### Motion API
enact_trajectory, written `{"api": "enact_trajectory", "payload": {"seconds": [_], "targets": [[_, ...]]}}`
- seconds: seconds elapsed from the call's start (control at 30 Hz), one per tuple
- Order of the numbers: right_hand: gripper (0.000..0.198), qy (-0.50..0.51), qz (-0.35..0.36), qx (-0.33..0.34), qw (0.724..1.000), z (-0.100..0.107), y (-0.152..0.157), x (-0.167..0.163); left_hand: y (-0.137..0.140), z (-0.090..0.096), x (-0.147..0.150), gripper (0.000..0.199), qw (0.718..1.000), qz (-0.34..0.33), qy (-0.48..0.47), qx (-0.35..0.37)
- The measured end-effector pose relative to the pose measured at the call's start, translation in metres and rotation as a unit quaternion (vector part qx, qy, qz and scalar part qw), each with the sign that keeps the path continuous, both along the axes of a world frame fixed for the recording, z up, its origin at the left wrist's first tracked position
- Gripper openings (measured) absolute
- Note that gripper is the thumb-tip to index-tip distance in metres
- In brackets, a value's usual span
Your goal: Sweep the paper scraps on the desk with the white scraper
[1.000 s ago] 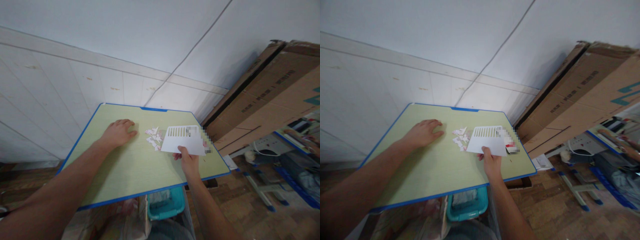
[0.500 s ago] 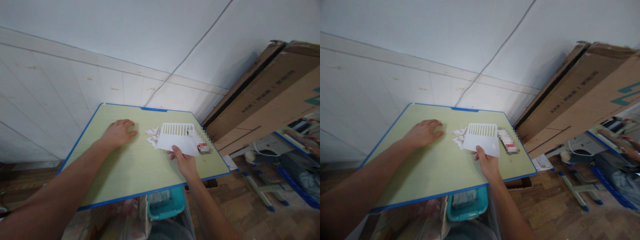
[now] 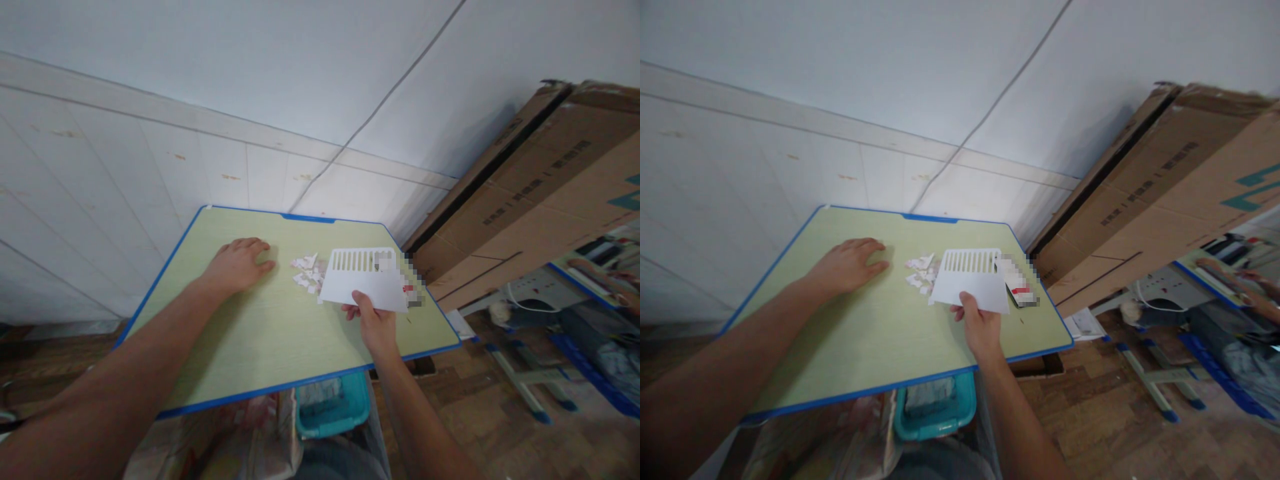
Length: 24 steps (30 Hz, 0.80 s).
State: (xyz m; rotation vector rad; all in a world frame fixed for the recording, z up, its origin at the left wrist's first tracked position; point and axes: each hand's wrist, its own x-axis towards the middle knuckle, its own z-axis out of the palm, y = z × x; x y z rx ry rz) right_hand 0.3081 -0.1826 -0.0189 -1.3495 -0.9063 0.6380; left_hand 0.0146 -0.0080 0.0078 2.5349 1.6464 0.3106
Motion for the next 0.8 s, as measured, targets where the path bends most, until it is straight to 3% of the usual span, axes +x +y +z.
{"api": "enact_trajectory", "payload": {"seconds": [0.8], "targets": [[0.029, -0.001, 0.04, -0.019, 0.999, -0.001, -0.031, 0.025, 0.002, 0.0, 0.001, 0.072, 1.0, 0.001, 0.01, 0.006]]}}
